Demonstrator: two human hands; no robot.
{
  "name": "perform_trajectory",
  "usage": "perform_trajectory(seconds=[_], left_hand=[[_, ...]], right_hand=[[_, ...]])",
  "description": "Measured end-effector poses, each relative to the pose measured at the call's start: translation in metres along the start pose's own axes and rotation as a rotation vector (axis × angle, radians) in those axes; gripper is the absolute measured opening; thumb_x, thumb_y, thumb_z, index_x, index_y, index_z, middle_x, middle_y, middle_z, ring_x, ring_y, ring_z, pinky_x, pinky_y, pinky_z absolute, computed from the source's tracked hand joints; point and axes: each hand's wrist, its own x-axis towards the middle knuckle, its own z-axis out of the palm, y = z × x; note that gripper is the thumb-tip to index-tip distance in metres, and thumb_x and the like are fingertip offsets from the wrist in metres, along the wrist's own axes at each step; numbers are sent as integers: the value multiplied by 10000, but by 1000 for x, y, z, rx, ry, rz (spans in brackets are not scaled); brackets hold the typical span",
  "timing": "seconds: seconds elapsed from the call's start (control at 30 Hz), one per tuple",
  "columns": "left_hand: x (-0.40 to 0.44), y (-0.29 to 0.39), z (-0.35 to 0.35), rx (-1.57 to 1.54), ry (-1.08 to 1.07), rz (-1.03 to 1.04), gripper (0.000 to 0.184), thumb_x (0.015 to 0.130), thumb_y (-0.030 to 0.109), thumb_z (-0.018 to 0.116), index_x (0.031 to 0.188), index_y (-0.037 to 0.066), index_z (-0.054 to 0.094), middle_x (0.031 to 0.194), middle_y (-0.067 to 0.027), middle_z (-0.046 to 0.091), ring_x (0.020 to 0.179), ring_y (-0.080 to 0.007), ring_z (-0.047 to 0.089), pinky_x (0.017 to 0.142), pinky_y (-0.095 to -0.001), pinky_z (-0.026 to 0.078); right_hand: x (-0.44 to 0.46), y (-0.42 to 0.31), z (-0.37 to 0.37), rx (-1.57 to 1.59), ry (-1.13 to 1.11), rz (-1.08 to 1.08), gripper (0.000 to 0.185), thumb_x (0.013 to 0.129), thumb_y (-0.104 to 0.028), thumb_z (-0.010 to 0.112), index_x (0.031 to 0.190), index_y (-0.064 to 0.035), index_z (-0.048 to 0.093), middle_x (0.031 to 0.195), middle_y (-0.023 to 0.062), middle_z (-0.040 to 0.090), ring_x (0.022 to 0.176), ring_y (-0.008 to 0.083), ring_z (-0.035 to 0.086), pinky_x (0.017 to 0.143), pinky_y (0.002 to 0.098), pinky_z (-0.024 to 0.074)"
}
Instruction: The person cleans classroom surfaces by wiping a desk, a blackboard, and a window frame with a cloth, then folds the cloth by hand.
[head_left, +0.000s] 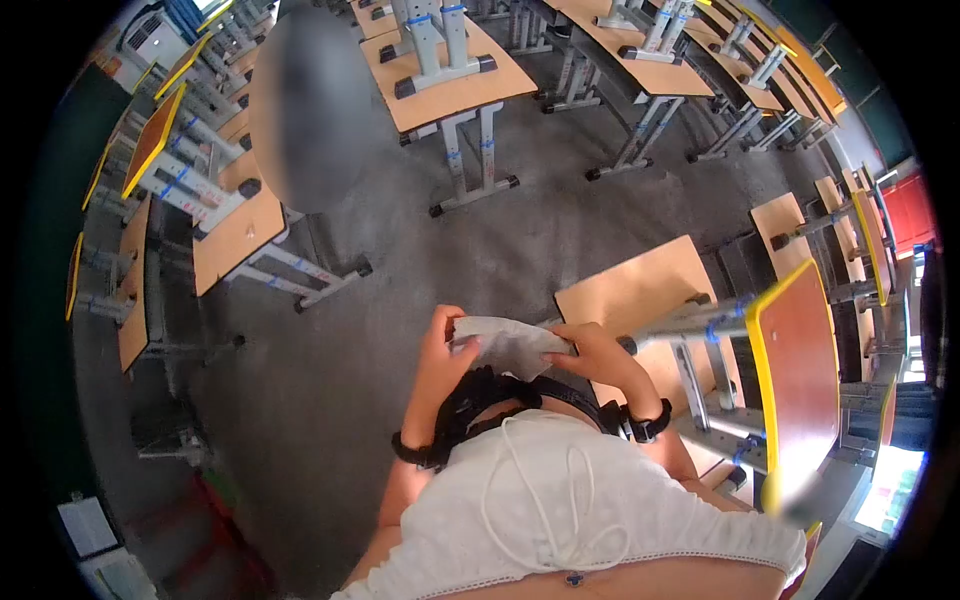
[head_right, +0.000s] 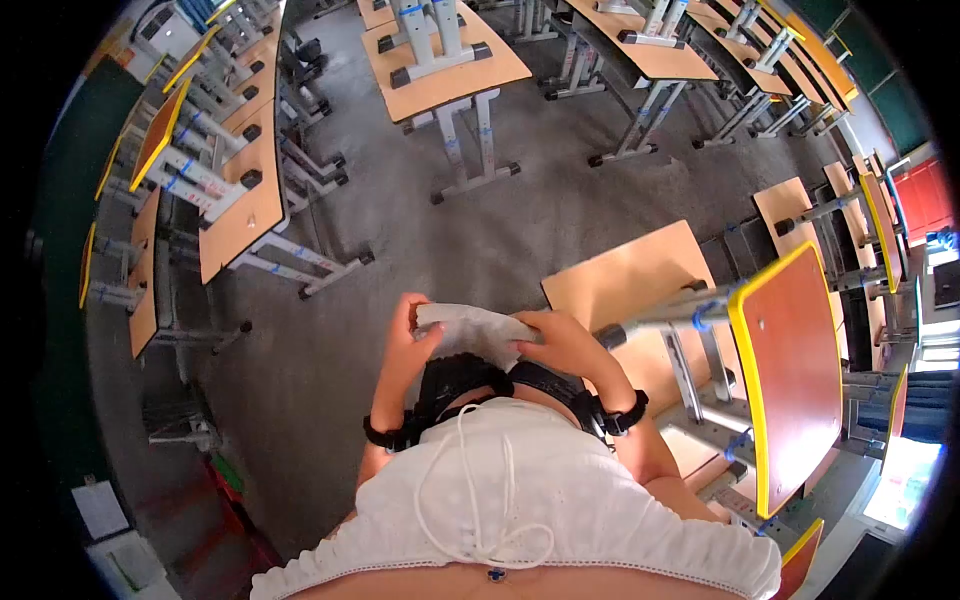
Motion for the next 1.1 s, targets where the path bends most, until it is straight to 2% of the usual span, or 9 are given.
perform_trajectory(seconds=[0.1, 0.13, 0.23, 0.33, 0.43, 0.57, 0.83, 1.0, 1.1], left_hand=[[69, -10, -21, -40, -73, -56, 238, 754, -14, 619, 954, 53, 507, 921, -33, 563, 867, -121, 530, 792, -275, 426], [94, -13, -29, -9, -149, -83, 219, 751, -10, 622, 930, 48, 511, 888, -27, 555, 845, -119, 524, 778, -273, 423], [176, -14, -47, 103, -352, -118, 176, 741, -4, 633, 868, 37, 519, 800, -11, 535, 782, -111, 509, 735, -269, 416], [263, -1, -61, 251, -517, -32, 167, 735, 2, 649, 834, 27, 516, 757, -4, 531, 718, -87, 482, 671, -253, 401], [334, -14, -64, 149, -679, -13, 187, 728, 65, 653, 839, 13, 512, 737, -68, 530, 667, -149, 489, 632, -288, 411], [412, -24, -48, 148, -760, -128, 185, 732, 67, 675, 822, 20, 520, 684, -32, 510, 651, -108, 460, 610, -261, 394], [541, -29, 58, -77, -979, -322, 153, 788, 81, 682, 810, 70, 530, 663, 68, 463, 591, -10, 397, 511, -201, 303], [617, 27, 164, 13, -1168, -203, 310, 813, 78, 661, 1108, 15, 586, 985, -77, 639, 916, -98, 579, 757, -249, 451], [652, 31, 242, 53, -1243, -141, 318, 817, 91, 660, 1119, 15, 595, 980, -63, 642, 878, -105, 579, 754, -259, 460]], right_hand=[[68, -17, -25, -23, -58, 159, 316, 843, -221, 663, 1067, -1, 626, 854, 188, 652, 770, 268, 635, 698, 333, 471], [88, 3, -21, 31, 22, 97, 331, 863, -253, 643, 1074, 2, 618, 850, 197, 645, 754, 265, 632, 680, 345, 465], [149, 18, -27, -30, 137, 122, 295, 859, -221, 638, 1042, 9, 614, 813, 197, 636, 712, 277, 616, 656, 354, 460], [210, 26, -42, -5, 139, 264, 238, 816, -185, 627, 956, 7, 615, 840, 202, 633, 798, 376, 596, 697, 395, 465], [255, 36, -50, -92, 347, 192, 209, 762, -123, 615, 926, 7, 607, 869, 198, 631, 823, 385, 593, 726, 423, 466], [283, 43, -76, -55, 416, 290, 273, 735, -84, 609, 997, -12, 629, 941, 194, 637, 848, 373, 603, 752, 426, 476], [305, 85, -172, 15, 815, 493, 243, 745, -38, 624, 984, 3, 642, 907, 169, 655, 809, 313, 642, 729, 367, 510], [300, 145, -265, 146, 1043, 473, 279, 783, -35, 642, 1059, -8, 613, 846, 137, 650, 723, 218, 637, 677, 298, 506], [288, 176, -324, 181, 1173, 507, 312, 817, -73, 653, 1118, -21, 584, 835, 106, 629, 722, 189, 615, 678, 287, 496]])
